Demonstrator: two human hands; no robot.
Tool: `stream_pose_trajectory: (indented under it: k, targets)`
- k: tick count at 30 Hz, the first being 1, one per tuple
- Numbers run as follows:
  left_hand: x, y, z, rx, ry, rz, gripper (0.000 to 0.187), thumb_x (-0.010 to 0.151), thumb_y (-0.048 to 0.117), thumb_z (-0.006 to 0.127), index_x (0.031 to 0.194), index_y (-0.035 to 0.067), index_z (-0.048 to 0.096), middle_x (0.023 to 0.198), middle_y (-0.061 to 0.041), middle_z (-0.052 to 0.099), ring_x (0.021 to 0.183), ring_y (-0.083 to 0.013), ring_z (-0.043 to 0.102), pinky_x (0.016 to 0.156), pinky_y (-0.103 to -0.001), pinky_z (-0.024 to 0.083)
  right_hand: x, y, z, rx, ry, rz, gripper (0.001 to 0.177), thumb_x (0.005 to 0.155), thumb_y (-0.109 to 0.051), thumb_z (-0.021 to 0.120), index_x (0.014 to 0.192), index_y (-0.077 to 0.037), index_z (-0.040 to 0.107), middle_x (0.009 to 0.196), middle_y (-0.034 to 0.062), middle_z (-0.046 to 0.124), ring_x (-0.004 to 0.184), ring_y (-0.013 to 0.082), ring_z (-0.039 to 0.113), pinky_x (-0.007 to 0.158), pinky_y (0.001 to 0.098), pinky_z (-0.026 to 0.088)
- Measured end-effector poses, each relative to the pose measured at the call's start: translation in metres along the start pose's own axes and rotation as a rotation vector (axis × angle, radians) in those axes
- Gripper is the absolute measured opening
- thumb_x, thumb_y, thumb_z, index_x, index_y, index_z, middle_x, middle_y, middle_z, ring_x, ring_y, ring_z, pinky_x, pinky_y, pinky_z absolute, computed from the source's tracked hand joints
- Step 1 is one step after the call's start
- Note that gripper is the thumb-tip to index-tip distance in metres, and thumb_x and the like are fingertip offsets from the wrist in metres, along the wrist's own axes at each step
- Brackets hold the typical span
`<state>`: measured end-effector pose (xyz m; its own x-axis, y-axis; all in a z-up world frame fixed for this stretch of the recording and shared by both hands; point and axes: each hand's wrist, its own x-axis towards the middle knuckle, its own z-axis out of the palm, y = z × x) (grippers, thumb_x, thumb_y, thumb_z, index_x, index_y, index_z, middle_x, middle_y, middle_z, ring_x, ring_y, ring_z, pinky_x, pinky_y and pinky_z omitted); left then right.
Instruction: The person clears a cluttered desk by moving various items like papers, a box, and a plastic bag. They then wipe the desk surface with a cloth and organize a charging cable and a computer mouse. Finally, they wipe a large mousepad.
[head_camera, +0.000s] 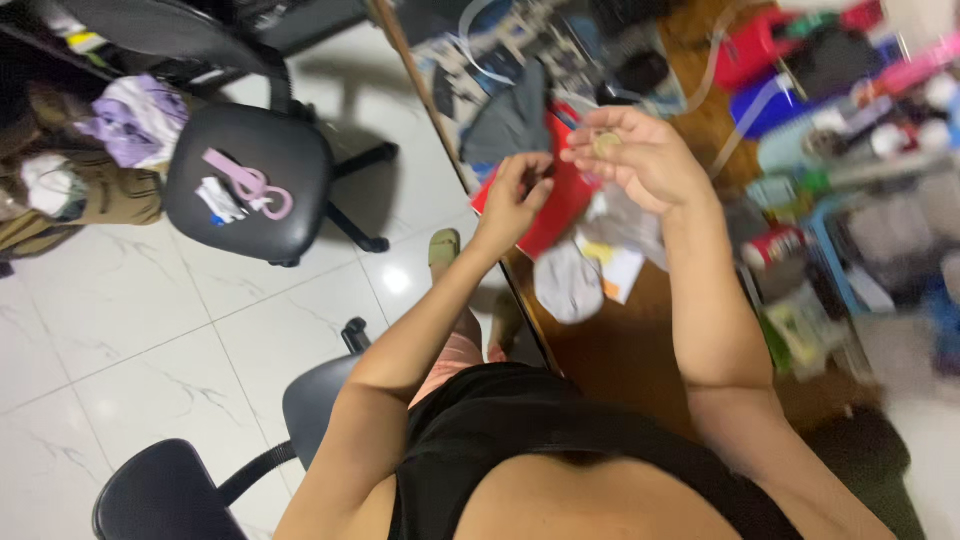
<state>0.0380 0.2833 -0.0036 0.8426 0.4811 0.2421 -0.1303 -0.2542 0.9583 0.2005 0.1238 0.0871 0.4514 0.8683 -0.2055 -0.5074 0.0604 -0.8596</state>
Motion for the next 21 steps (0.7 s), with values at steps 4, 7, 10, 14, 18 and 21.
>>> stream_pose_trajectory:
  k: [4, 7, 10, 14, 18, 21]
  targets:
    - [0.025, -0.051, -0.064, -0.118, 0.114, -0.171, 0.025, 0.095, 0.005, 0.066, 0.12, 0.005, 0.064, 0.109, -0.007, 0.064, 0.096, -0.0156, 0.065, 0.081, -0.028, 0.054, 0.149, 0.01, -0.001, -0.105, 0.108, 0.002, 0.043, 0.094, 0.007, 0.06, 0.133, 0.0, 0.043, 0.121, 0.0181, 0.06, 0.112, 0.0369, 0.072, 0.098, 0.0434, 0.061]
    - [0.065, -0.099, -0.11, -0.166, 0.186, -0.252, 0.022, 0.097, 0.006, 0.065, 0.119, 0.005, 0.065, 0.104, -0.005, 0.064, 0.088, -0.0131, 0.061, 0.076, -0.027, 0.052, 0.289, 0.026, -0.016, -0.219, 0.205, 0.091, 0.053, 0.087, 0.01, 0.06, 0.135, -0.002, 0.041, 0.113, 0.0176, 0.059, 0.101, 0.0359, 0.073, 0.09, 0.0441, 0.063]
    - [0.134, -0.141, -0.157, -0.042, 0.217, -0.22, 0.021, 0.096, 0.005, 0.065, 0.117, 0.006, 0.065, 0.104, -0.007, 0.064, 0.09, -0.0173, 0.063, 0.079, -0.03, 0.054, 0.432, 0.03, -0.032, -0.321, 0.26, 0.2, 0.059, 0.08, 0.011, 0.067, 0.134, -0.005, 0.048, 0.108, 0.0161, 0.067, 0.092, 0.029, 0.072, 0.077, 0.0398, 0.06]
    - [0.25, -0.194, -0.197, 0.304, 0.275, 0.062, 0.027, 0.089, 0.003, 0.069, 0.115, 0.008, 0.067, 0.114, -0.013, 0.067, 0.11, -0.0318, 0.064, 0.099, -0.04, 0.052, 0.607, 0.037, -0.044, -0.407, 0.356, 0.109, 0.055, 0.08, 0.007, 0.078, 0.131, -0.004, 0.061, 0.101, 0.0126, 0.077, 0.081, 0.0166, 0.071, 0.064, 0.0293, 0.054]
    - [0.362, -0.234, -0.211, 0.481, 0.268, 0.07, 0.038, 0.085, 0.01, 0.069, 0.122, 0.006, 0.063, 0.134, -0.017, 0.06, 0.129, -0.0394, 0.051, 0.111, -0.048, 0.041, 0.766, 0.031, -0.054, -0.164, 0.481, 0.026, 0.046, 0.068, 0.011, 0.072, 0.105, -0.01, 0.057, 0.082, 0.0131, 0.076, 0.06, 0.0187, 0.073, 0.051, 0.034, 0.058]
    - [0.409, -0.256, -0.22, 0.631, 0.216, 0.065, 0.046, 0.086, 0.018, 0.071, 0.128, 0.003, 0.061, 0.14, -0.019, 0.054, 0.139, -0.0408, 0.043, 0.114, -0.054, 0.032, 0.859, 0.023, -0.065, -0.437, 0.507, -0.162, 0.029, 0.075, 0.007, 0.083, 0.094, -0.007, 0.067, 0.073, 0.0053, 0.068, 0.054, 0.0126, 0.059, 0.044, 0.0303, 0.041]
